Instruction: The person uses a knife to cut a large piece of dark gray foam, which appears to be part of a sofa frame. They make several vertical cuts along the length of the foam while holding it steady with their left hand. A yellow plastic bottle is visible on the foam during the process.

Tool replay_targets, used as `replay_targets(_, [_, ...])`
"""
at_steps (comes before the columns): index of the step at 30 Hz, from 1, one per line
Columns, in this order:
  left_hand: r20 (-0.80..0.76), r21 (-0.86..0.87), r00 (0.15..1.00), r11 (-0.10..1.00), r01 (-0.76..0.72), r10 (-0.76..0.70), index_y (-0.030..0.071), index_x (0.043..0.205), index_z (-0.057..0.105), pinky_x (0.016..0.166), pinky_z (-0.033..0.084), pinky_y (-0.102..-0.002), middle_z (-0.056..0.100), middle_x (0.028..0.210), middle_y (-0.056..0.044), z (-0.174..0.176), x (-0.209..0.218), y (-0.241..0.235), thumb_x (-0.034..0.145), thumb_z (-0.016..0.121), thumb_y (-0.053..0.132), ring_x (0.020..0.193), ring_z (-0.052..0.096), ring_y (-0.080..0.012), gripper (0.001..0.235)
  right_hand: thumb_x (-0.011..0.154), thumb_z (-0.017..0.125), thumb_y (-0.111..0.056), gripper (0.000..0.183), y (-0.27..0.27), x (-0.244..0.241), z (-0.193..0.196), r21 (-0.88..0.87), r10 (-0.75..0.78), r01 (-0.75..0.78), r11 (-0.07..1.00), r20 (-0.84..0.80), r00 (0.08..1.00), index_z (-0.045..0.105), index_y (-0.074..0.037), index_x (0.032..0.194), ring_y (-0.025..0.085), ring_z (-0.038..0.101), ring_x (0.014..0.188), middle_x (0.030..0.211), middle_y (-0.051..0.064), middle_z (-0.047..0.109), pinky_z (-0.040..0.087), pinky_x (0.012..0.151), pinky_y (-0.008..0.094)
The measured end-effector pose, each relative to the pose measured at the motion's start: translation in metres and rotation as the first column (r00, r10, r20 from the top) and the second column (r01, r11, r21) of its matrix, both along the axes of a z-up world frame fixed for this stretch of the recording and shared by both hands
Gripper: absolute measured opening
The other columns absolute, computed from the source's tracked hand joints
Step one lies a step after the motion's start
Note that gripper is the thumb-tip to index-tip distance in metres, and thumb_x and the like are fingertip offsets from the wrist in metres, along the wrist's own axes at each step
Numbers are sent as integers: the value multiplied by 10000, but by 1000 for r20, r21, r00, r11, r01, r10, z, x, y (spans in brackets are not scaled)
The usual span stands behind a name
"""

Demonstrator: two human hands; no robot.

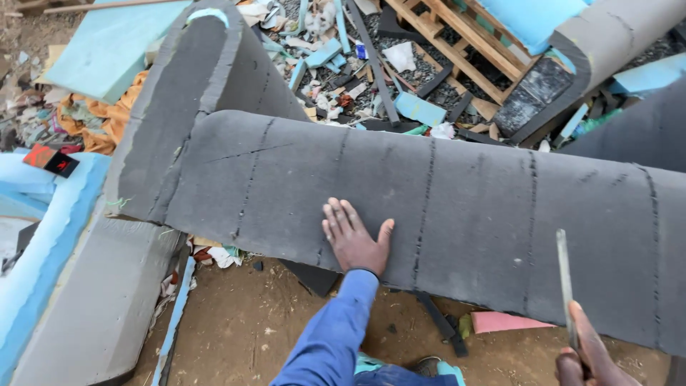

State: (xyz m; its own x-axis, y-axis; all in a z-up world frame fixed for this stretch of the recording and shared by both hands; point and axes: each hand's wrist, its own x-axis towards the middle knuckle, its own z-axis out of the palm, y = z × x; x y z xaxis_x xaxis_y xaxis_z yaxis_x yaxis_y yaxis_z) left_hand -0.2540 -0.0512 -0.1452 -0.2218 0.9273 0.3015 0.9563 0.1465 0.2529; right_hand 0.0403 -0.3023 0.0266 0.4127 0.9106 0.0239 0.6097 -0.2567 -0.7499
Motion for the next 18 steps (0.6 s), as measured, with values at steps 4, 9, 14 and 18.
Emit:
replay_targets(4, [77,89,992,992,93,-100,-72,1775,356,1404,271,-613,333,1867,-318,-2,-8,-7,1103,519,788,1738,298,-500,1103,993,599,-18,752,59,-69,-1,24,-45,40,999,265,963,761,-321,1662,226,263,607,738,131,303,456,666,334])
replay_targets(9, [108,88,986,990,114,-123,-76,1745,410,1316,378,-651,395,1831,-315,4,-13,-7,1106,558,760,1627,442,-510,1063,1010,642,-228,772,122,-135,-11,-237,137,-85,968,216,967,604,-524,1722,257,562,610,758,67,693,525,707,382])
replay_targets(14, [193,-21,969,987,161,-154,-27,1778,377,1265,368,-676,348,1849,-301,10,-26,0,1056,625,800,1573,434,-519,1125,1016,609,-256,743,149,-174,-32,-184,288,-245,952,265,920,587,-486,1722,359,592,577,639,91,675,535,667,433])
replay_targets(18, [271,-94,931,956,279,-245,-12,1783,378,1240,372,-670,344,1841,-318,17,-47,0,995,726,742,1563,422,-541,1145,995,627,-263,771,158,-196,-36,-265,232,-165,950,244,942,601,-533,1717,380,592,608,672,121,664,565,708,420])
